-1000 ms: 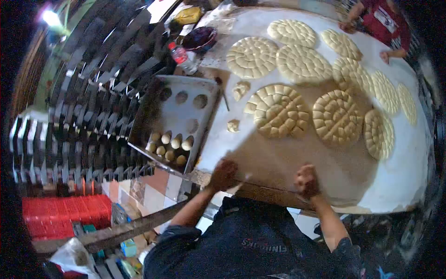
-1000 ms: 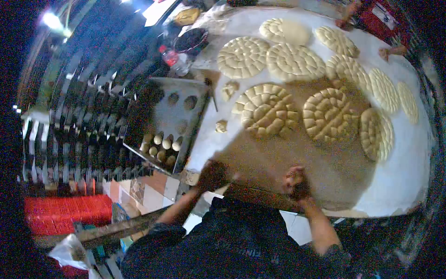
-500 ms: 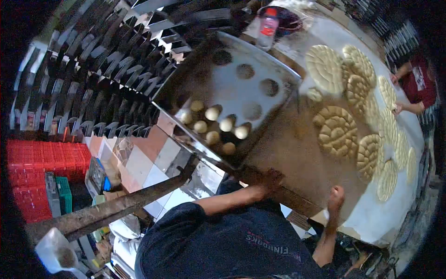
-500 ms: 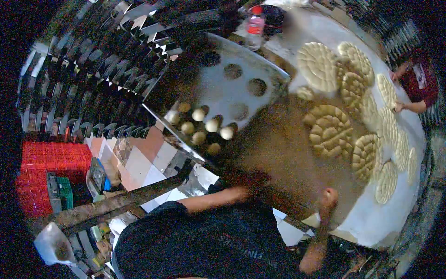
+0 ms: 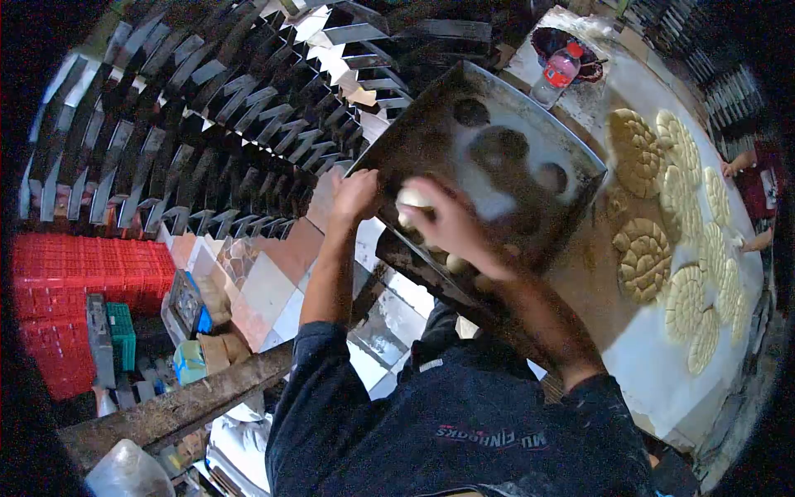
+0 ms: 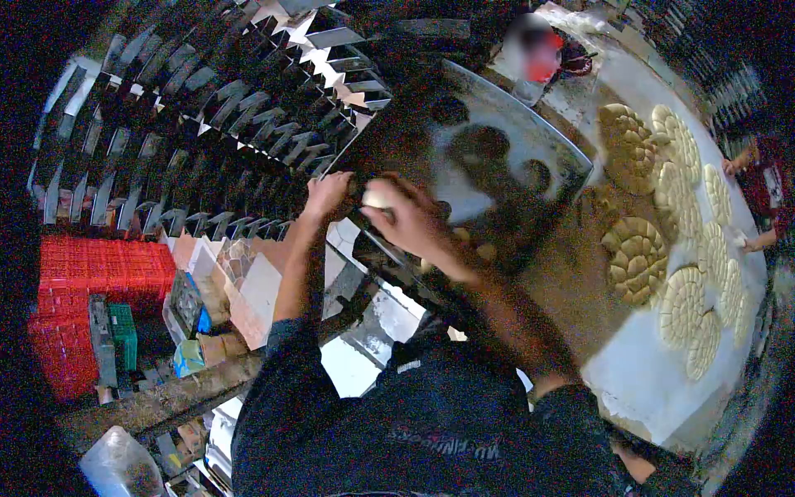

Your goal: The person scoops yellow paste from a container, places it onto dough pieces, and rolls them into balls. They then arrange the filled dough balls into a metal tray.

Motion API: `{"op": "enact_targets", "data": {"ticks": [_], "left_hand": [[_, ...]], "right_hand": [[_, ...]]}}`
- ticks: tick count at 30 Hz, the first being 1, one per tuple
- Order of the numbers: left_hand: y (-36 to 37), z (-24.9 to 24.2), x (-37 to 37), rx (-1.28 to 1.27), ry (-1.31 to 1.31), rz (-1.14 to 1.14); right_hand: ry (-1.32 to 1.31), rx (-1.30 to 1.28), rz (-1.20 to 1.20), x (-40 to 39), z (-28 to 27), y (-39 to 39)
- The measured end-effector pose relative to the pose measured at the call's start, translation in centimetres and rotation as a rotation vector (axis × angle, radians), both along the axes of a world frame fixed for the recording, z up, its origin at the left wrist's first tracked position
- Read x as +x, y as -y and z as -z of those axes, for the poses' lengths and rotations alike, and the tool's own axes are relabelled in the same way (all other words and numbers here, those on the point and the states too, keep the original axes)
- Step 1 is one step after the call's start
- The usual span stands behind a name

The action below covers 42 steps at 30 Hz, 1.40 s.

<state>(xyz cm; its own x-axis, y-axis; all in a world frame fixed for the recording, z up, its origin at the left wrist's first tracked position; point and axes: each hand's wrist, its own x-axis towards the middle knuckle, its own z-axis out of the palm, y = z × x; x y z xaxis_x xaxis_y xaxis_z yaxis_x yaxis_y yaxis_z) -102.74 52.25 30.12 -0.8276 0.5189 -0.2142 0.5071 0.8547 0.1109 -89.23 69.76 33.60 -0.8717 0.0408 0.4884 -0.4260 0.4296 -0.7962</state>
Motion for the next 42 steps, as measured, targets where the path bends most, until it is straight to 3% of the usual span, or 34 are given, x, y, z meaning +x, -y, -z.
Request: {"op": "enact_targets", "data": {"ticks": [3, 4, 6, 8, 10, 11, 12, 13, 14, 15, 17, 18, 19, 20, 21, 23, 25, 26, 27, 28, 31, 32, 34, 35, 36, 38, 40, 41, 42], "left_hand": [[0.9, -1.6, 1.0, 0.107, -0.020, 0.027], [2.0, -1.1, 1.0, 0.115, -0.171, 0.050], [1.3, -5.9, 5.6, 0.453, -0.334, 0.083], [1.3, -5.7, 9.3, 0.438, -0.282, -0.109], [0.1, -2.4, 12.7, 0.720, -0.329, -0.094], [-3.0, -3.3, 15.3, 0.893, -0.271, -0.090], [-6.6, -5.2, 18.1, 0.885, -0.250, -0.025], [-11.5, -7.7, 21.1, 0.979, -0.049, 0.024], [-15.4, -7.2, 22.4, 1.070, 0.065, 0.235], [-20.0, -8.1, 24.6, 0.943, 0.091, 0.378], [-28.5, -3.9, 26.1, 0.887, 0.393, 0.550], [-32.6, -2.3, 26.9, 0.782, 0.423, 0.607], [-37.4, 3.0, 25.7, 0.801, 0.603, 0.438], [-40.9, 5.1, 25.4, 0.797, 0.690, 0.367], [-44.3, 7.0, 25.2, 0.793, 0.773, 0.292], [-48.3, 7.3, 26.7, 0.325, 0.002, 0.475], [-51.0, 11.1, 27.2, 0.458, -0.058, 0.415], [-51.9, 13.4, 27.1, 0.594, -0.105, 0.331], [-52.2, 14.7, 26.7, 0.579, -0.108, 0.354], [-52.1, 15.6, 25.9, 0.992, 0.291, 0.293], [-50.8, 17.8, 24.9, 1.227, 0.494, 0.245], [-48.7, 15.1, 27.0, 1.272, 0.629, -0.036], [-44.4, 14.2, 30.5, 1.253, 0.529, -0.304], [-42.3, 15.1, 32.5, 1.199, 0.307, -0.284], [-39.8, 15.3, 34.9, 1.205, 0.297, -0.284], [-34.5, 14.3, 40.6, 1.357, 0.500, -0.248], [-31.3, 14.7, 40.0, 1.442, 0.603, -0.243], [-29.8, 15.3, 38.5, 1.320, 0.655, 0.081], [-28.2, 16.1, 37.6, 1.244, 0.682, 0.226]], "right_hand": [[0.171, 0.367, -0.083, -2.1, 5.4, 2.2], [0.287, 0.493, -0.052, -1.2, 5.8, 2.1], [0.026, 0.255, 0.027, 3.8, 3.3, -0.7], [-0.093, 0.195, 0.242, 9.7, 5.4, -5.5], [-0.112, 0.199, 0.523, 17.5, 6.8, -12.1], [-0.099, 0.158, 0.631, 21.9, 5.8, -15.3], [0.053, 0.306, 0.796, 26.5, 6.6, -18.6], [0.214, 0.444, 0.950, 31.2, 7.8, -21.5], [0.262, 0.414, 1.037, 35.7, 8.2, -23.9], [0.304, 0.379, 1.116, 39.5, 8.6, -25.9], [0.332, 0.282, 1.218, 45.7, 9.8, -27.8], [0.378, 0.180, 1.287, 47.9, 10.2, -28.2], [0.363, 0.161, 1.313, 49.5, 10.6, -28.7], [0.390, -0.151, 1.304, 50.7, 10.5, -29.2], [0.363, -0.246, 1.296, 51.1, 10.6, -29.4], [0.302, -0.436, 1.282, 51.9, 10.8, -29.7], [0.282, 0.233, 1.342, 52.1, 12.8, -30.6], [0.215, 0.296, 1.378, 52.0, 13.4, -31.0], [0.219, 0.274, 1.396, 51.9, 13.1, -31.0], [0.218, 0.219, 1.379, 51.9, 12.2, -30.8], [0.233, 0.100, 1.305, 52.8, 11.9, -30.7], [0.211, 0.064, 1.323, 52.7, 11.4, -30.6], [0.137, -0.071, 1.335, 51.9, 11.6, -30.1], [0.083, -0.169, 1.332, 51.5, 12.1, -29.9], [0.138, -0.075, 1.383, 51.7, 12.4, -30.1], [0.191, 0.028, 1.422, 50.3, 12.2, -29.4], [0.314, -0.069, 1.404, 48.1, 12.5, -28.2], [0.358, -0.096, 1.393, 46.7, 13.1, -27.7], [0.397, -0.123, 1.323, 45.1, 14.0, -26.4]]}}
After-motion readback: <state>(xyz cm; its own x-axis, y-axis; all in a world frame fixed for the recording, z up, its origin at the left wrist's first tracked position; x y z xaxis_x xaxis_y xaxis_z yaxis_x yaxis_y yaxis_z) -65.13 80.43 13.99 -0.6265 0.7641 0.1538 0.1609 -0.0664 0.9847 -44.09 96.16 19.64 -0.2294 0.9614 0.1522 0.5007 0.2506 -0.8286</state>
